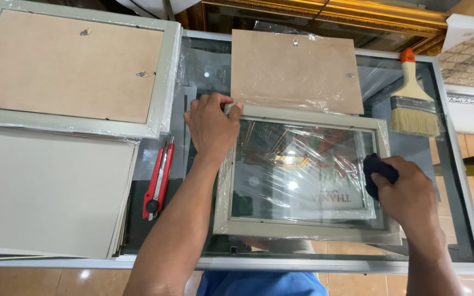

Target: Cleaning a glass picture frame with a cloth and a brush.

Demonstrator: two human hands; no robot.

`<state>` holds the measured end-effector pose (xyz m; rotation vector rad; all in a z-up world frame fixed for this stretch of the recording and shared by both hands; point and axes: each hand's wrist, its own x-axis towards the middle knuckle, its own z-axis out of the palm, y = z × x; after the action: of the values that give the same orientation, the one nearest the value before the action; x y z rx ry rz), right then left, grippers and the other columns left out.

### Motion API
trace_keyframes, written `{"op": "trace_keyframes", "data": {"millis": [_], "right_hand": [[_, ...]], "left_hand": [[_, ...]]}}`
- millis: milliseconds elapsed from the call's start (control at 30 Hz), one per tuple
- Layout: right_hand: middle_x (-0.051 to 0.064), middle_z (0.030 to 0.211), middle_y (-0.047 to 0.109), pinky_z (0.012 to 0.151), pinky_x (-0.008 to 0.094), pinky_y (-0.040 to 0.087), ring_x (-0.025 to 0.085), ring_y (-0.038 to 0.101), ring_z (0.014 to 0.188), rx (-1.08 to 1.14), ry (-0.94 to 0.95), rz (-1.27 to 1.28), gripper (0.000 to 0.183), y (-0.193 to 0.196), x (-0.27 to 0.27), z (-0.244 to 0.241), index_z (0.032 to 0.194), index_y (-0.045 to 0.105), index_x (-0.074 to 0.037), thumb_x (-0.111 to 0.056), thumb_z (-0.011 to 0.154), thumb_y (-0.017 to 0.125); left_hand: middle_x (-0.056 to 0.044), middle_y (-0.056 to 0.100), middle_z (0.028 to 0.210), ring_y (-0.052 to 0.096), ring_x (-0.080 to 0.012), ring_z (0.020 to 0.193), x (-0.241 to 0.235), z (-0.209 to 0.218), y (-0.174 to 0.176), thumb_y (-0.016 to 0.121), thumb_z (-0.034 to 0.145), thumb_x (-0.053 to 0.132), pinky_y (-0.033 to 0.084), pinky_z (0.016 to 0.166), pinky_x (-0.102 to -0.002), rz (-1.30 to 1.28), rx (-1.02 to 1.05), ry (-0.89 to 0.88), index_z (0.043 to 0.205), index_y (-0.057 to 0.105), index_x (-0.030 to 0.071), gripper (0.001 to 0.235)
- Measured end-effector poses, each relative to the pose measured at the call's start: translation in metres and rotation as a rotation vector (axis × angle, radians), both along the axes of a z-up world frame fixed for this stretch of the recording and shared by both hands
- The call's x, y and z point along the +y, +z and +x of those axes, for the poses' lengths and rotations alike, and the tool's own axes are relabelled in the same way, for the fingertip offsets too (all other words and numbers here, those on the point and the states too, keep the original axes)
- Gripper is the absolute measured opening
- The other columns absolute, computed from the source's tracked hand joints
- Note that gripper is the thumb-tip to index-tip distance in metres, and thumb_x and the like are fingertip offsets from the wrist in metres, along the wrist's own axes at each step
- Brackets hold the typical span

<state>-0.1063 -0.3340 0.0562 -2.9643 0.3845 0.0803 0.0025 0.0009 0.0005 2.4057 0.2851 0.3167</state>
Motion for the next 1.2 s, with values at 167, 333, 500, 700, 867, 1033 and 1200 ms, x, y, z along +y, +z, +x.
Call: {"op": "trace_keyframes", "data": {"millis": [167, 333, 500, 700, 867, 1033, 1200], "right_hand": [[0.008, 0.106, 0.071, 0.09, 0.045, 0.06, 0.034, 0.076, 0.099, 0.095, 0.026, -0.155, 0.032, -0.017, 0.069, 0.021, 0.119, 0.069, -0.028, -0.039, 0.089, 0.066], [0.013, 0.105, 0.066, 0.075, 0.05, 0.06, 0.043, 0.073, 0.09, -0.019, 0.527, 0.12, 0.036, -0.018, 0.197, 0.037, 0.116, 0.066, -0.013, -0.024, 0.082, 0.069], [0.013, 0.106, 0.068, 0.085, 0.05, 0.059, 0.041, 0.072, 0.099, 0.034, 0.373, 0.138, 0.035, -0.013, 0.133, 0.041, 0.12, 0.068, -0.02, -0.029, 0.086, 0.07], [0.014, 0.112, 0.074, 0.09, 0.048, 0.057, 0.039, 0.072, 0.108, -0.014, -0.01, -0.023, 0.036, -0.036, -0.026, 0.033, 0.123, 0.073, -0.024, -0.036, 0.089, 0.072], [0.019, 0.112, 0.073, 0.093, 0.052, 0.056, 0.042, 0.071, 0.108, 0.009, -0.032, -0.03, 0.041, -0.024, 0.068, 0.047, 0.125, 0.07, -0.016, -0.034, 0.089, 0.069], [0.014, 0.111, 0.067, 0.086, 0.053, 0.058, 0.044, 0.072, 0.1, 0.037, 0.425, 0.153, 0.035, -0.016, 0.193, 0.061, 0.117, 0.063, -0.014, -0.029, 0.086, 0.067], [0.012, 0.111, 0.068, 0.088, 0.053, 0.058, 0.042, 0.071, 0.104, 0.107, 0.322, 0.143, 0.032, -0.011, 0.142, 0.069, 0.118, 0.066, -0.021, -0.032, 0.088, 0.068]], "left_hand": [[0.0, 0.062, 0.1, 0.056, -0.0229, 0.111, -0.002, -0.001, -0.006, 0.072, 0.09, 0.037, 0.034, 0.102, -0.042, -0.06, 0.015, 0.013, 0.1, 0.068, 0.022, 0.018], [0.0, 0.062, 0.102, 0.055, -0.0244, 0.114, 0.0, 0.005, -0.016, 0.068, 0.088, 0.05, 0.036, 0.104, -0.045, -0.044, 0.038, 0.011, 0.1, 0.066, 0.025, 0.028], [0.0, 0.062, 0.099, 0.056, -0.0246, 0.112, -0.002, 0.0, -0.01, 0.071, 0.088, 0.042, 0.038, 0.101, -0.044, -0.041, -0.009, 0.018, 0.099, 0.067, 0.024, 0.022], [0.0, 0.063, 0.101, 0.057, -0.0235, 0.111, -0.001, -0.001, 0.0, 0.071, 0.089, 0.038, 0.037, 0.101, -0.043, -0.046, 0.028, 0.005, 0.1, 0.069, 0.023, 0.019], [0.0, 0.064, 0.099, 0.058, -0.0231, 0.108, -0.001, -0.002, -0.005, 0.073, 0.088, 0.035, 0.036, 0.1, -0.043, -0.051, -0.007, 0.012, 0.099, 0.07, 0.023, 0.017], [0.001, 0.064, 0.099, 0.058, -0.0247, 0.111, -0.001, 0.003, -0.016, 0.074, 0.086, 0.041, 0.038, 0.101, -0.045, -0.037, -0.021, 0.021, 0.099, 0.069, 0.024, 0.022], [0.001, 0.063, 0.099, 0.057, -0.0236, 0.111, -0.004, 0.001, -0.009, 0.073, 0.087, 0.038, 0.037, 0.102, -0.044, -0.045, -0.014, 0.022, 0.098, 0.068, 0.024, 0.019]]}}
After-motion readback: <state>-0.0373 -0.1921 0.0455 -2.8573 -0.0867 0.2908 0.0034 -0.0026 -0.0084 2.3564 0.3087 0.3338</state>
